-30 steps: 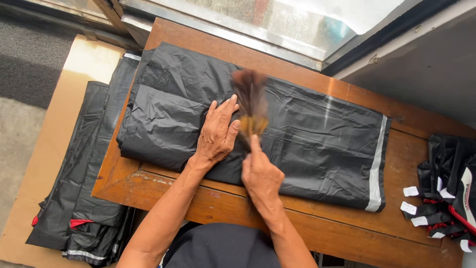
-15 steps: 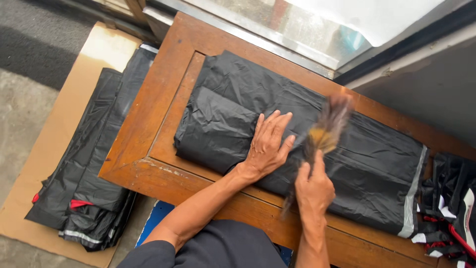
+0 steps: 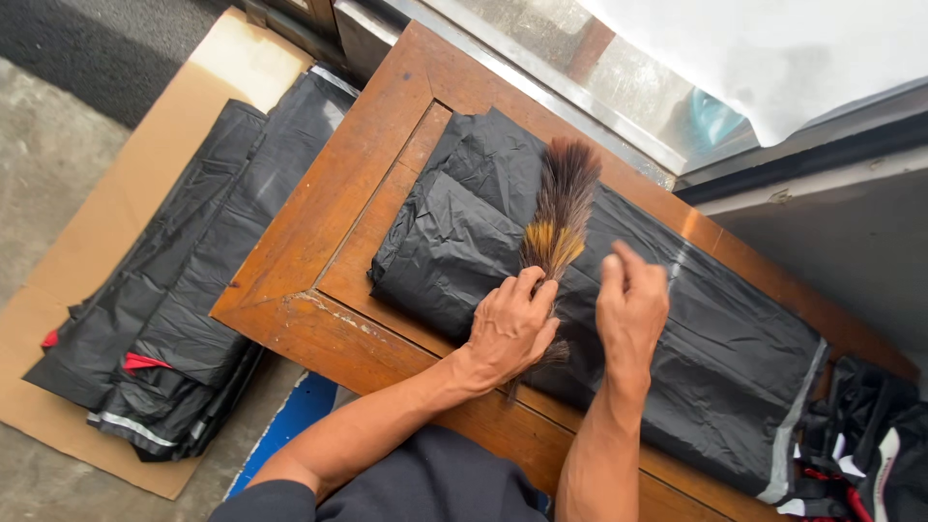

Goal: The person uses a feather duster to wipe the surface of stacked black plastic-wrapped packages on a wooden table. The person repeatedly brushes the top and sides of the packages, occasionally adjusting their position with the left hand.

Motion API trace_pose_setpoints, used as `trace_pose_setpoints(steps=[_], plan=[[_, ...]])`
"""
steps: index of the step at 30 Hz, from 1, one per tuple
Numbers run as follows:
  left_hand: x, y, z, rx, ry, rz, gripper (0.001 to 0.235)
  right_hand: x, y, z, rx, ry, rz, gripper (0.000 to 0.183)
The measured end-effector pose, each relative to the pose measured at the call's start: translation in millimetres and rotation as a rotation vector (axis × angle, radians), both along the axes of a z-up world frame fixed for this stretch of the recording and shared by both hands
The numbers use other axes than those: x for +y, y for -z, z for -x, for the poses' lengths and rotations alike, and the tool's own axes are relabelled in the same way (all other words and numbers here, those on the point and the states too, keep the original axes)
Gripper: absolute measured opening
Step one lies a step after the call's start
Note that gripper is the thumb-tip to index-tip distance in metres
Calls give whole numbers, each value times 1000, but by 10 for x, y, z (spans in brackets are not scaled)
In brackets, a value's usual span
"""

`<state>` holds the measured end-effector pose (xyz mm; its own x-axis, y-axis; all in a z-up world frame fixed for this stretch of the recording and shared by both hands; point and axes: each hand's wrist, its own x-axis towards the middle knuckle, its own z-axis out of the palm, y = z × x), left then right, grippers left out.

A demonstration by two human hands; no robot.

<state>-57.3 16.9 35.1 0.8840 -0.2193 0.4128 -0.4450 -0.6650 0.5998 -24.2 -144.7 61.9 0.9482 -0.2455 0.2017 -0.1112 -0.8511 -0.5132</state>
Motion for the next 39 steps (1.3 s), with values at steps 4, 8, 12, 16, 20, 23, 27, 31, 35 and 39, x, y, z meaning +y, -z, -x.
trace_pose_setpoints(steps=[4, 8, 12, 16, 20, 23, 27, 31, 35, 39], plan=[[-274, 328, -78, -131, -60, -150, 43, -180, 502, -454, -291, -79, 210, 38], [-260, 454, -159, -254, -146, -217, 25, 85, 728, -530, -138, 16, 287, 40], [308, 97, -258, -108, -251, -266, 13, 149, 681, -477, -111, 59, 319, 37], [850, 264, -442, -6, -338, -201, 15, 214, 646, -486, -102, 52, 300, 38], [1012, 413, -505, -101, -457, -156, 21, 258, 616, -460, -85, 47, 265, 40], [886, 102, -474, -188, -395, -32, 26, 242, 646, -471, -97, 58, 293, 40], [198, 9, -263, -155, -106, 134, 25, 86, 868, -500, -87, 69, 359, 35], [-14, 127, -250, 80, 0, 205, 12, -67, 990, -532, -85, -4, 365, 112], [129, 208, -471, 203, -17, 233, 16, 183, 624, -489, -245, 72, 44, 40], [-48, 182, -610, 253, 208, 497, 22, 349, 335, -326, -276, -94, -19, 38]])
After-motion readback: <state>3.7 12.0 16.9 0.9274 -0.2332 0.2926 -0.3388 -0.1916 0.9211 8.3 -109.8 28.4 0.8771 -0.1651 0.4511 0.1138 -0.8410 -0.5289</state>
